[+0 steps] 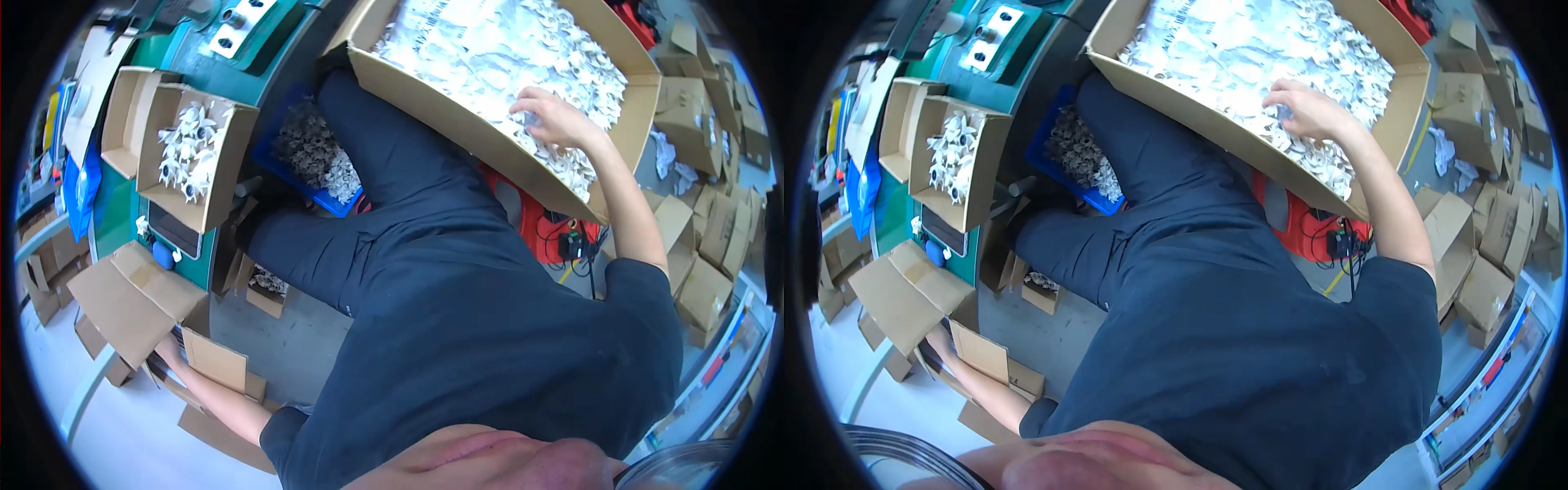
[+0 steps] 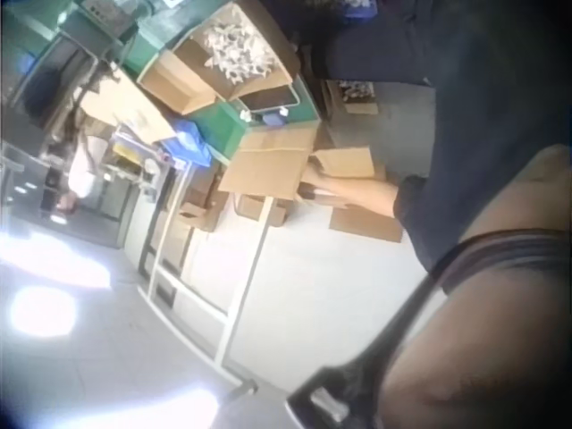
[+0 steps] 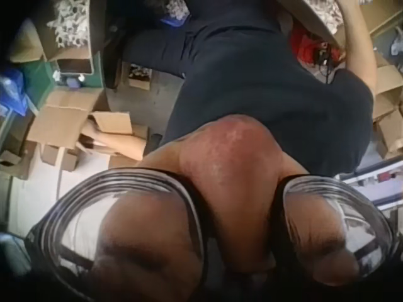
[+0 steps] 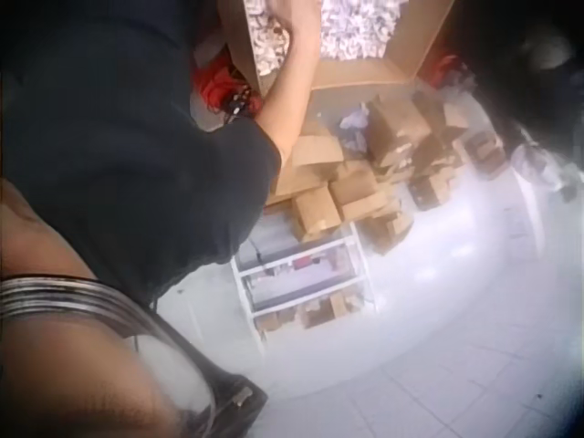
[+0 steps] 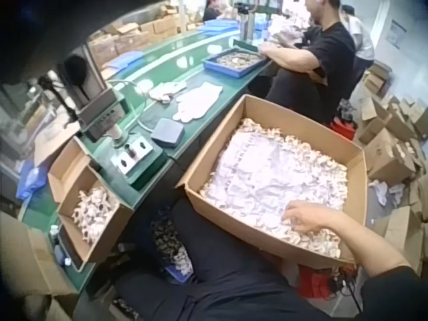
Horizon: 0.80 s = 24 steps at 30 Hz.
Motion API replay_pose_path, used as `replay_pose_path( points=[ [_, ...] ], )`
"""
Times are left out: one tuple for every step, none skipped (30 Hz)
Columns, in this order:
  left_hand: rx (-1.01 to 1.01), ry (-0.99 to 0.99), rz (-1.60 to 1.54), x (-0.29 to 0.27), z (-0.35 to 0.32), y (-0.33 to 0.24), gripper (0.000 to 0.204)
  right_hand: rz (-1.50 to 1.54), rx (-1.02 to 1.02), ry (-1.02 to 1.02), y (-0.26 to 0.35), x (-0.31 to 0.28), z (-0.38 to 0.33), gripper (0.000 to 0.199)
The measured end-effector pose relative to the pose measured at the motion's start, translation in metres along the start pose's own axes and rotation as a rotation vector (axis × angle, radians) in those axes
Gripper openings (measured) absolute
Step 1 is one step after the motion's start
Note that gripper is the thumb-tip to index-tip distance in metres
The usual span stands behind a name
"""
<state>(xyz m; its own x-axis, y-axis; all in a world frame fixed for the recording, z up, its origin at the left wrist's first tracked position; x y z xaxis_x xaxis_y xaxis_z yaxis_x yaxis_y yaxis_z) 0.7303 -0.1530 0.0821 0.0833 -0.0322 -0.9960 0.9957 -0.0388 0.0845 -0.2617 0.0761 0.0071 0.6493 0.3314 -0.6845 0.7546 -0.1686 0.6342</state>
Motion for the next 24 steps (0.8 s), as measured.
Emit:
replay_pose_path(
  points=[
    [-0.032,0.000,-0.017,0.000,-0.003,0.007,0.051,-0.014,0.004,-0.010,-0.001,0.002,0.002,0.033],
    [-0.060,-0.012,-0.027,0.008,-0.008,0.011,0.051,-0.039,0.009,-0.021,-0.003,0.003,0.004,0.033],
    [-0.016,-0.018,-0.024,0.013,-0.003,0.008,0.050,-0.057,0.008,-0.033,-0.004,0.002,0.008,0.033],
    [0.013,-0.026,-0.012,0.013,-0.007,0.014,0.049,-0.071,-0.035,-0.021,-0.002,0.000,0.014,0.033],
    [0.024,-0.025,0.038,0.017,-0.007,0.029,0.048,0.067,0.009,-0.104,-0.004,-0.006,0.018,0.033],
    [0.038,-0.017,0.096,0.015,-0.007,0.048,0.048,0.218,0.057,-0.177,-0.006,-0.012,0.024,0.032],
    [0.028,-0.027,0.096,0.020,-0.010,0.051,0.047,0.203,0.018,-0.161,-0.002,-0.020,0.033,0.032],
    [0.021,-0.038,0.099,0.021,-0.010,0.053,0.047,0.429,0.071,-0.236,-0.001,-0.033,0.043,0.031],
    [-0.013,-0.056,0.097,0.025,-0.008,0.046,0.046,0.648,0.138,-0.310,0.004,-0.046,0.053,0.030],
    [-0.044,-0.074,0.096,0.025,-0.008,0.034,0.046,0.632,0.114,-0.297,0.024,-0.057,0.071,0.030],
    [-0.072,-0.083,0.091,0.022,-0.011,0.027,0.046,0.756,-0.031,-0.338,0.055,-0.072,0.094,0.031],
    [-0.070,-0.100,0.069,0.018,-0.014,0.020,0.046,0.881,-0.177,-0.375,0.084,-0.083,0.118,0.033],
    [-0.059,-0.115,0.043,0.019,-0.013,0.012,0.046,0.945,-0.249,-0.348,0.107,-0.087,0.146,0.035],
    [-0.074,-0.123,0.032,0.018,-0.012,0.004,0.046,1.009,-0.319,-0.319,0.131,-0.090,0.177,0.038],
    [-0.083,-0.135,0.005,0.014,-0.013,-0.004,0.046,1.032,-0.365,-0.271,0.160,-0.089,0.207,0.039],
    [-0.097,-0.148,-0.023,0.011,-0.017,-0.008,0.046,1.052,-0.412,-0.216,0.190,-0.086,0.236,0.040],
    [-0.110,-0.161,-0.049,0.009,-0.019,-0.012,0.046,1.066,-0.439,-0.165,0.212,-0.081,0.266,0.040],
    [-0.116,-0.174,-0.077,0.008,-0.018,-0.016,0.045,1.078,-0.460,-0.120,0.226,-0.078,0.291,0.041],
    [-0.120,-0.185,-0.107,0.008,-0.017,-0.021,0.045,1.065,-0.468,-0.112,0.231,-0.079,0.307,0.041],
    [-0.132,-0.194,-0.132,0.006,-0.018,-0.022,0.045,1.050,-0.435,-0.074,0.235,-0.076,0.327,0.043],
    [-0.141,-0.201,-0.157,0.004,-0.019,-0.022,0.045,1.034,-0.399,-0.039,0.240,-0.071,0.340,0.044],
    [-0.156,-0.201,-0.162,0.002,-0.017,-0.022,0.045,1.018,-0.360,-0.006,0.242,-0.068,0.350,0.045],
    [-0.169,-0.170,-0.167,0.000,-0.016,-0.021,0.044,1.010,-0.360,0.013,0.248,-0.066,0.353,0.045],
    [-0.177,-0.138,-0.174,0.000,-0.015,-0.019,0.044,0.927,-0.330,0.011,0.252,-0.069,0.349,0.047]
  ],
)
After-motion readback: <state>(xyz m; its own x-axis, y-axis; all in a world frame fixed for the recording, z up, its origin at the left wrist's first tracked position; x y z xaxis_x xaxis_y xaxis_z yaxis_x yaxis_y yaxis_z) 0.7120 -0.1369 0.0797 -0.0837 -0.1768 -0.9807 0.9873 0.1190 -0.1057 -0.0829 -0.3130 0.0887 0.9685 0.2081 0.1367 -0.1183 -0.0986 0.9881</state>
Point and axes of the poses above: each hand's wrist, its own z-axis towards the middle knuckle, its own x-axis out of the palm, y = z × x, the point moved 4 cm from there along z, towards the middle knuckle, and after that the axes turned 13 degrees about z, right-handed, at the moved point
